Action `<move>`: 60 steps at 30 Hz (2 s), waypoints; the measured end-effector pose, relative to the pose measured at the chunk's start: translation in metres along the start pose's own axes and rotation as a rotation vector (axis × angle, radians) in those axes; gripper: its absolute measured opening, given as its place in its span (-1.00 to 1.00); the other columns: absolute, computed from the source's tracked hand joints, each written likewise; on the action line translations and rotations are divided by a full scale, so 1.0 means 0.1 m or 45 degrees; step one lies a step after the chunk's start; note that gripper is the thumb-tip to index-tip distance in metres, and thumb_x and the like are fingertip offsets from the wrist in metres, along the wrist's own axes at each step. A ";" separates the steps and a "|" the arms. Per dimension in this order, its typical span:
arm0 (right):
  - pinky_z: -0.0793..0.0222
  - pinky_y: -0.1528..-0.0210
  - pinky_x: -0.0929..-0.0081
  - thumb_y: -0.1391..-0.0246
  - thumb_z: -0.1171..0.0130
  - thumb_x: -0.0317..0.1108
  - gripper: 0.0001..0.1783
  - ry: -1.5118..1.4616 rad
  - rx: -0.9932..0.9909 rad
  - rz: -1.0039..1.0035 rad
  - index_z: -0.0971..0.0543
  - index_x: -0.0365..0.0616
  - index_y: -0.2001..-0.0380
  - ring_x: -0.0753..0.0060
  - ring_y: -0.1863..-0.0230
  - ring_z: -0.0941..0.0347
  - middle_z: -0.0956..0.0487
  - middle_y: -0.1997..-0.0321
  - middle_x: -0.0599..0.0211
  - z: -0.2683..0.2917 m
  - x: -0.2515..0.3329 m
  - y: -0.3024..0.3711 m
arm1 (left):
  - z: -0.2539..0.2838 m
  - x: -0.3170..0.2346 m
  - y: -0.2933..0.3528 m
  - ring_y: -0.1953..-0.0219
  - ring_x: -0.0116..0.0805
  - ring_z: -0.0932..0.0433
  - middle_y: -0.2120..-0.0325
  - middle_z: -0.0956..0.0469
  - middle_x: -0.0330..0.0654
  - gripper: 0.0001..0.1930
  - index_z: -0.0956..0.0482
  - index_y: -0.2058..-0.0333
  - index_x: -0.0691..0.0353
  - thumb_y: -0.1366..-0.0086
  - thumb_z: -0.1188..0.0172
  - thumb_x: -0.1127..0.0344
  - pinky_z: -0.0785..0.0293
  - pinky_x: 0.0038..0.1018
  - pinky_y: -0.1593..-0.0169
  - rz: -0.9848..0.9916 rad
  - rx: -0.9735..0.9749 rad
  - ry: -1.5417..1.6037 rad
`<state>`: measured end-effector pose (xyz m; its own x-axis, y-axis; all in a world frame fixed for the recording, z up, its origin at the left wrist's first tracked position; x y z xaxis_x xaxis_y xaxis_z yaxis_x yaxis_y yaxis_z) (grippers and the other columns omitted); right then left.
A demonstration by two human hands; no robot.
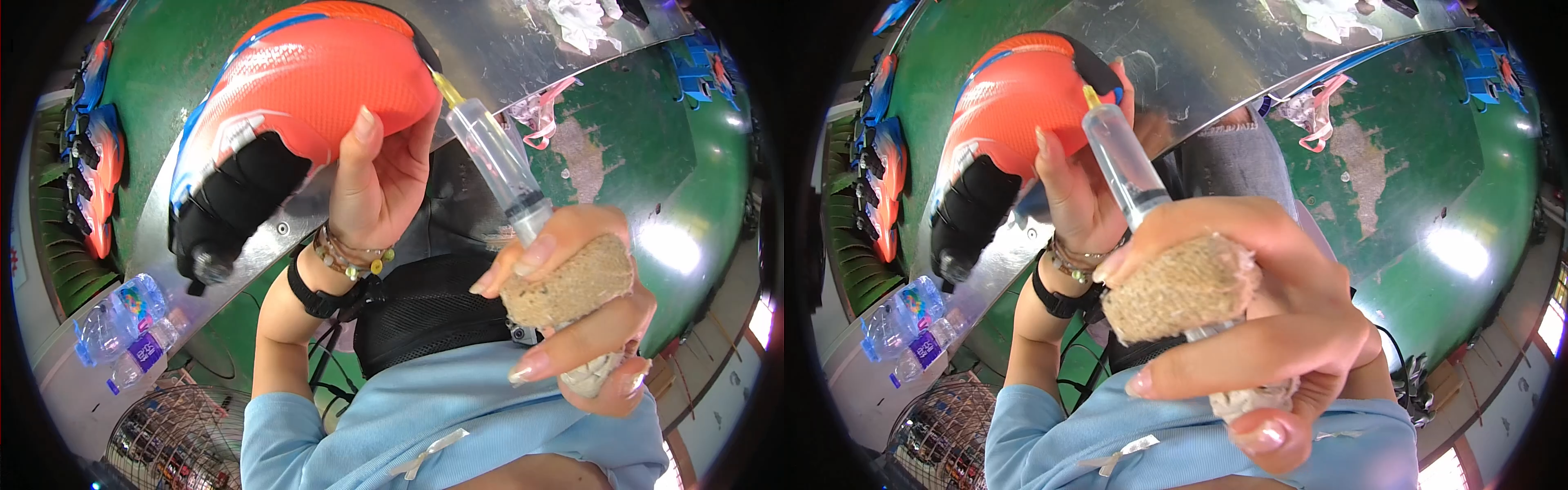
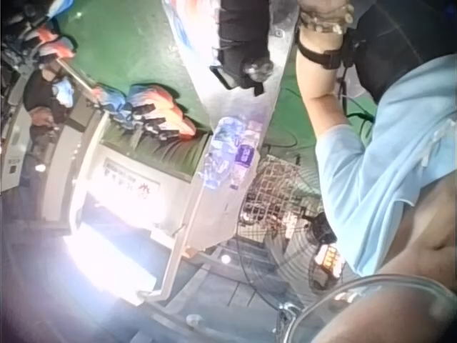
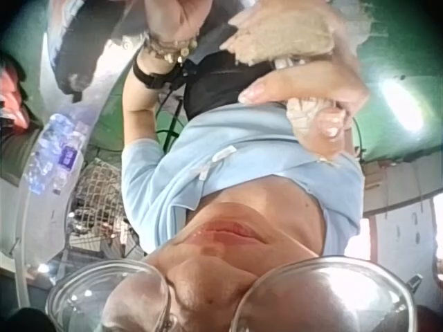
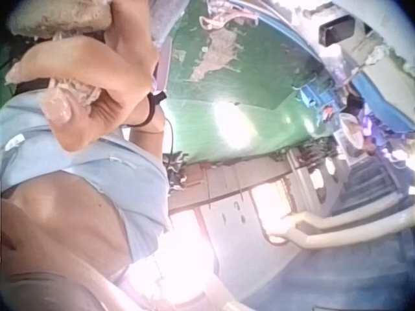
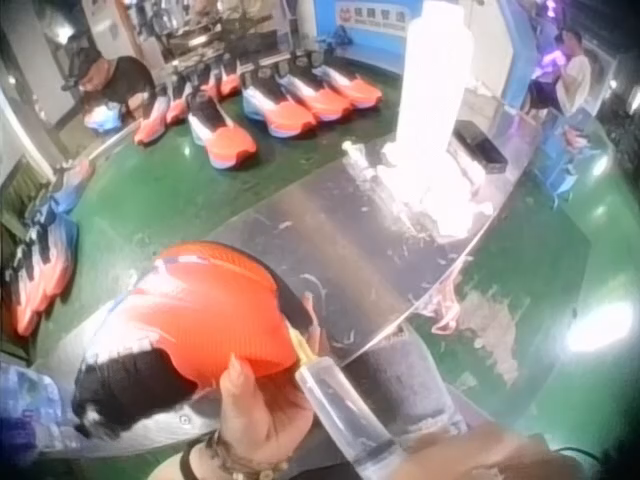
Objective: Apply liquid glue to the edges of shoe soles using a syringe and a sponge.
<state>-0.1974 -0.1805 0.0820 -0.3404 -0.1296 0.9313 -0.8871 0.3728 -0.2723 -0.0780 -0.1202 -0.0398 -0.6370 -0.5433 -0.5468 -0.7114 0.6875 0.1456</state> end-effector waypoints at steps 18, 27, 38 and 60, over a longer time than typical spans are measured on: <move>-0.35 0.48 0.47 -0.05 0.20 0.09 -0.48 0.153 0.375 0.448 -0.62 -0.03 0.51 0.18 0.46 -0.44 -0.36 0.26 0.10 -0.05 -0.04 0.07 | -0.24 -0.33 0.31 0.06 -0.34 -0.43 0.20 -0.47 -0.20 -0.50 -0.34 0.11 0.30 -0.14 -0.09 0.00 -0.49 -0.65 0.12 0.204 -0.557 0.076; -0.31 0.46 0.50 0.06 0.05 0.03 -0.58 0.203 0.360 0.441 -0.61 -0.06 0.45 0.23 0.41 -0.49 -0.38 0.20 0.03 -0.03 0.00 0.21 | -0.18 -0.25 0.44 0.06 -0.34 -0.43 0.18 -0.45 -0.17 -0.52 -0.31 0.09 0.33 -0.18 -0.06 0.04 -0.49 -0.66 0.13 0.276 -0.601 0.093; -0.34 0.40 0.42 -0.01 0.09 0.10 -0.54 0.123 0.384 0.396 -0.59 -0.04 0.44 0.17 0.36 -0.46 -0.30 0.20 0.08 0.10 0.01 0.14 | -0.25 -0.31 0.31 0.03 -0.35 -0.40 0.16 -0.43 -0.17 -0.55 -0.31 0.07 0.27 -0.17 -0.08 0.09 -0.49 -0.62 0.11 0.273 -0.456 0.146; -0.37 0.30 0.40 -0.11 0.27 -0.01 -0.42 0.374 -0.388 0.331 -0.50 -0.31 0.62 0.23 0.35 -0.42 -0.37 0.25 -0.10 1.13 -0.21 -0.09 | 0.87 -2.55 -1.05 0.11 -0.29 -0.41 0.06 -0.34 -0.04 -0.47 -0.13 -0.01 0.42 -0.10 -0.12 0.43 -0.33 -0.49 0.07 -0.513 -0.465 -1.256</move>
<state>-0.2172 -0.2854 0.0371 -0.3973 0.2511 0.8827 -0.6382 0.6156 -0.4624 0.1845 -0.0119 0.0127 0.0570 0.0361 -0.9977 -0.9595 0.2782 -0.0448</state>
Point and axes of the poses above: each hand's wrist, its own y-axis away from the middle knuckle, its own z-axis out of the back of the hand, x = y × z, the point moved 8 cm from there along -y, towards the middle knuckle
